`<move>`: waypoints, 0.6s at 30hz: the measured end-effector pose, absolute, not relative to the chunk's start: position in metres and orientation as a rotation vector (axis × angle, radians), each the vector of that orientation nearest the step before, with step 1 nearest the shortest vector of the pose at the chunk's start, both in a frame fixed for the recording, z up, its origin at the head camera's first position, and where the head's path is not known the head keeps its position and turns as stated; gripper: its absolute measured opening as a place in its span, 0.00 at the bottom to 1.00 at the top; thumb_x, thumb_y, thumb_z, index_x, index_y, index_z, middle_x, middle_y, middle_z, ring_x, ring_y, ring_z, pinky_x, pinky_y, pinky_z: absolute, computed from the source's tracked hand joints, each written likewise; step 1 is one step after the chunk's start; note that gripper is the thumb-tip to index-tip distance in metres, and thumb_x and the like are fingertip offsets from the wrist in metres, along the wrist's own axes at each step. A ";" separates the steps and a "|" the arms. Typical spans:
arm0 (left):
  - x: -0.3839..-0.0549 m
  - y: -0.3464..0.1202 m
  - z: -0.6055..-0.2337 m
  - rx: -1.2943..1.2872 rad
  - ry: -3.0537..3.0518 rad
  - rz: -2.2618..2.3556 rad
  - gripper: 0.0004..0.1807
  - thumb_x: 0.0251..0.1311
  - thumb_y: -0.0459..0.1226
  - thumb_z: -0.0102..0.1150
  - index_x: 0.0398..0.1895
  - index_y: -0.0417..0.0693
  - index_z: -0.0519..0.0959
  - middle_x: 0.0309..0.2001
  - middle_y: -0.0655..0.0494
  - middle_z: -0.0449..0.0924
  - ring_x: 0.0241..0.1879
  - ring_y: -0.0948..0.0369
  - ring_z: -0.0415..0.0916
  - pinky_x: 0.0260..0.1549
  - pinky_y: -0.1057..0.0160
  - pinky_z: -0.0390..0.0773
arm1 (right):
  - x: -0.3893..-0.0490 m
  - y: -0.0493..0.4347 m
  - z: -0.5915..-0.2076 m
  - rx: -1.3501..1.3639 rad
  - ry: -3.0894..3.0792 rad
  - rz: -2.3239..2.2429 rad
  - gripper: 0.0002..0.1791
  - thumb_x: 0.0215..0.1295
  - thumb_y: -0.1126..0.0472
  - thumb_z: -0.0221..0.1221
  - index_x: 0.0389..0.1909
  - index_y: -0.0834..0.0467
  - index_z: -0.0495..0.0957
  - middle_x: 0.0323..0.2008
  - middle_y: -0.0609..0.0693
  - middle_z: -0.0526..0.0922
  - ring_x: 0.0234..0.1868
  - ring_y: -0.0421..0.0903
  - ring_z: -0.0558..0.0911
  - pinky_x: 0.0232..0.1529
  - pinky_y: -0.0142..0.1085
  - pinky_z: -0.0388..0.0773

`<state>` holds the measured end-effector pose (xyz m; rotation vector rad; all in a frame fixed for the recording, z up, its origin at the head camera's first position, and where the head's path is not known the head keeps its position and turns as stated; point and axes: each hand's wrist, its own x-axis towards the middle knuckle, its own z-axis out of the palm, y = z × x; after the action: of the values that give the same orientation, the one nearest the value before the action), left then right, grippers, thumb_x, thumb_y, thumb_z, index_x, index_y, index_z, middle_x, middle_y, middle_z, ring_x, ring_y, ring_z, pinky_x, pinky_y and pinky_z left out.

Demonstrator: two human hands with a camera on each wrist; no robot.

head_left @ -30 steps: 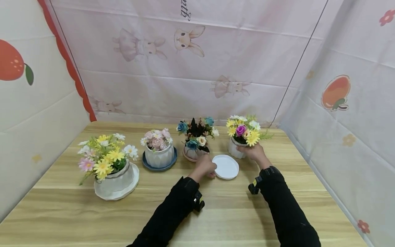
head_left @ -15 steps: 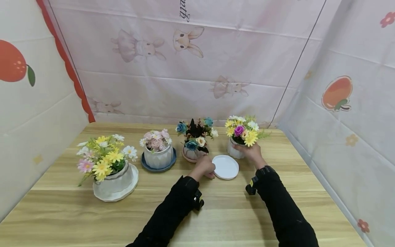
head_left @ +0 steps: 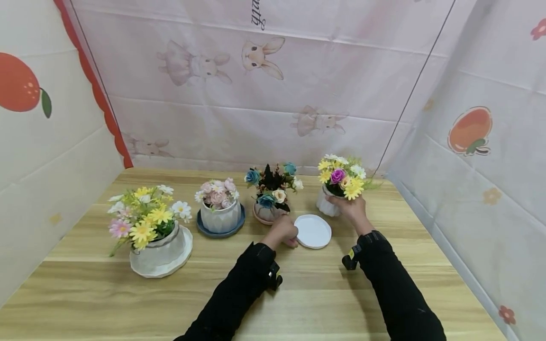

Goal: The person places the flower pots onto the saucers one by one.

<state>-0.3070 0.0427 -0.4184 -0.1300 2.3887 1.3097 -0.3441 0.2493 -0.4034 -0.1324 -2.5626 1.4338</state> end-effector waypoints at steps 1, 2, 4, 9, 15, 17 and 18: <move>-0.307 0.043 -0.418 -0.128 2.391 1.302 0.07 0.56 0.21 0.50 0.23 0.37 0.73 0.15 0.47 0.74 0.15 0.59 0.76 0.19 0.64 0.79 | -0.344 0.250 -0.402 -0.138 -2.563 1.428 0.47 0.47 0.50 0.71 0.66 0.60 0.58 0.62 0.60 0.65 0.62 0.56 0.63 0.61 0.48 0.59; -0.307 0.044 -0.418 -0.127 2.395 1.293 0.08 0.56 0.21 0.50 0.22 0.37 0.73 0.15 0.47 0.74 0.15 0.59 0.76 0.18 0.65 0.79 | -0.344 0.251 -0.401 -0.134 -2.572 1.411 0.48 0.47 0.50 0.70 0.66 0.61 0.58 0.62 0.61 0.65 0.62 0.57 0.63 0.61 0.49 0.60; -0.307 0.043 -0.419 -0.125 2.398 1.290 0.09 0.56 0.21 0.50 0.20 0.38 0.72 0.15 0.48 0.74 0.15 0.59 0.75 0.17 0.65 0.78 | -0.343 0.251 -0.399 -0.133 -2.590 1.399 0.47 0.47 0.50 0.70 0.66 0.62 0.58 0.61 0.62 0.65 0.61 0.58 0.64 0.60 0.49 0.61; -0.308 0.042 -0.420 -0.108 2.399 1.300 0.11 0.55 0.21 0.50 0.18 0.38 0.71 0.14 0.48 0.73 0.14 0.59 0.74 0.15 0.67 0.77 | -0.338 0.251 -0.400 -0.115 -2.615 1.428 0.48 0.47 0.50 0.71 0.67 0.61 0.57 0.62 0.61 0.65 0.62 0.57 0.63 0.61 0.49 0.59; -0.307 0.042 -0.422 -0.090 2.392 1.334 0.08 0.55 0.21 0.49 0.22 0.36 0.75 0.15 0.48 0.74 0.14 0.60 0.75 0.16 0.66 0.78 | -0.326 0.249 -0.401 0.012 -2.567 1.537 0.49 0.45 0.52 0.72 0.67 0.57 0.57 0.63 0.57 0.65 0.63 0.55 0.63 0.62 0.49 0.58; -0.307 0.041 -0.422 -0.086 2.381 1.348 0.08 0.55 0.22 0.49 0.23 0.36 0.75 0.16 0.47 0.75 0.14 0.59 0.75 0.17 0.66 0.78 | -0.321 0.246 -0.401 0.083 -2.550 1.573 0.48 0.45 0.54 0.73 0.67 0.56 0.58 0.62 0.56 0.65 0.62 0.55 0.63 0.61 0.49 0.60; -0.307 0.041 -0.422 -0.080 2.381 1.354 0.08 0.55 0.22 0.49 0.23 0.35 0.75 0.16 0.47 0.75 0.15 0.59 0.76 0.17 0.66 0.78 | -0.319 0.245 -0.401 0.112 -2.549 1.576 0.48 0.44 0.55 0.73 0.66 0.57 0.58 0.62 0.56 0.65 0.62 0.54 0.64 0.60 0.49 0.61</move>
<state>-0.3069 0.0406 -0.4225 -0.0798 2.3810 1.3541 -0.3190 0.2447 -0.4014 0.1118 -2.5492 1.5761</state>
